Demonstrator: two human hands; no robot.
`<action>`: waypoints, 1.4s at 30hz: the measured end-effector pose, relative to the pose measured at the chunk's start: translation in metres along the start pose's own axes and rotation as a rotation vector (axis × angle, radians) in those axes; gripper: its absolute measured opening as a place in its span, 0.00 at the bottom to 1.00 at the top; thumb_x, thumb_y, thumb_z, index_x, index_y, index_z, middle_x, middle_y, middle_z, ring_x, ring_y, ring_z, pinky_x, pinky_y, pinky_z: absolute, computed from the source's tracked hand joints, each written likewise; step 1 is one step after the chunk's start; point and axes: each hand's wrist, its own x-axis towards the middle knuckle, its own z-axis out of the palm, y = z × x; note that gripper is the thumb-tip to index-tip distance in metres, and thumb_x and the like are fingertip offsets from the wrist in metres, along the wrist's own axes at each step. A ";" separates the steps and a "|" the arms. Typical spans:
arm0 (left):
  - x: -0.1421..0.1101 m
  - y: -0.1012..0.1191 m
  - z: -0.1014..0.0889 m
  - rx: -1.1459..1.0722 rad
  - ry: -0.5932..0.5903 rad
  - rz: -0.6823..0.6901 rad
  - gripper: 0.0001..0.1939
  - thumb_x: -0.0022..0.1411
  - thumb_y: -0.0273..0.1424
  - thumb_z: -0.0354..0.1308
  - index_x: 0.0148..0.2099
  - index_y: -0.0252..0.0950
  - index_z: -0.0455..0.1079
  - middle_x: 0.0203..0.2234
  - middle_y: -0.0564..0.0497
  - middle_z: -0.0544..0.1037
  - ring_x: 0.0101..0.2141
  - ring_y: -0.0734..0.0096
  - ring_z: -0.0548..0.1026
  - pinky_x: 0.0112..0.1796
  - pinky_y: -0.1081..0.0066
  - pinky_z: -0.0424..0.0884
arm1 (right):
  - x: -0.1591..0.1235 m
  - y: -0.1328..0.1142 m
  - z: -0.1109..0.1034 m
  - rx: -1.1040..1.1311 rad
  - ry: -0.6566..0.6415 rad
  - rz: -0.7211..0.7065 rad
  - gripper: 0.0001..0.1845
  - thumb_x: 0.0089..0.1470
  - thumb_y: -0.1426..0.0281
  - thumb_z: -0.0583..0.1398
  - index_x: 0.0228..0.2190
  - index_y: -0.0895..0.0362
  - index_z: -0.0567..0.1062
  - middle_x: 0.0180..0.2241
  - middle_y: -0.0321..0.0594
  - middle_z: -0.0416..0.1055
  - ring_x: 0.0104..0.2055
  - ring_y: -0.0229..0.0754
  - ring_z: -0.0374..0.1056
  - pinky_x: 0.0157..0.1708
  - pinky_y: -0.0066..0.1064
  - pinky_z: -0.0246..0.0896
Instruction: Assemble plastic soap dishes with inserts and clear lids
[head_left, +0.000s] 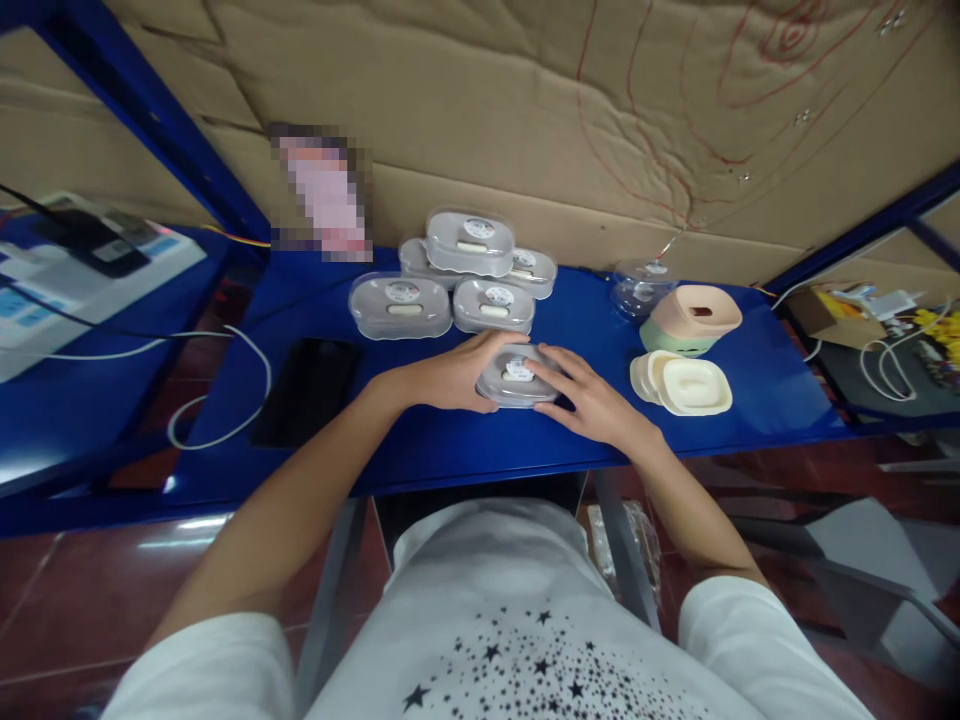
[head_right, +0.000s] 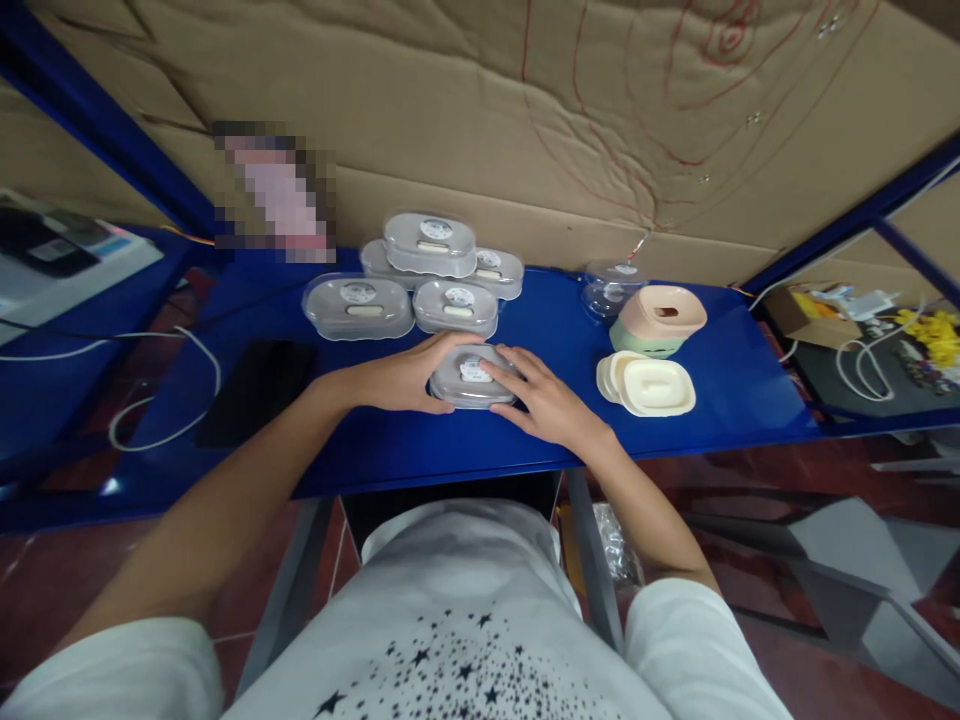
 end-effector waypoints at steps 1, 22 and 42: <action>0.001 0.000 0.002 -0.001 0.002 -0.001 0.53 0.57 0.33 0.72 0.78 0.47 0.49 0.75 0.38 0.60 0.72 0.46 0.64 0.68 0.47 0.66 | -0.002 -0.001 0.000 -0.024 -0.005 -0.002 0.37 0.72 0.57 0.60 0.76 0.43 0.58 0.77 0.46 0.54 0.79 0.58 0.51 0.75 0.62 0.56; 0.008 -0.004 0.015 -0.015 0.034 0.056 0.53 0.58 0.38 0.75 0.78 0.46 0.51 0.73 0.37 0.63 0.72 0.46 0.64 0.68 0.47 0.65 | -0.010 -0.008 0.002 -0.078 -0.038 -0.041 0.31 0.76 0.67 0.52 0.76 0.41 0.58 0.78 0.39 0.51 0.82 0.54 0.40 0.77 0.61 0.47; 0.010 0.006 0.016 0.024 0.003 -0.116 0.42 0.69 0.39 0.64 0.79 0.50 0.51 0.74 0.43 0.59 0.72 0.46 0.63 0.70 0.47 0.62 | 0.052 0.064 -0.024 -0.578 0.067 0.594 0.38 0.62 0.82 0.53 0.71 0.55 0.68 0.65 0.56 0.68 0.63 0.61 0.64 0.59 0.51 0.63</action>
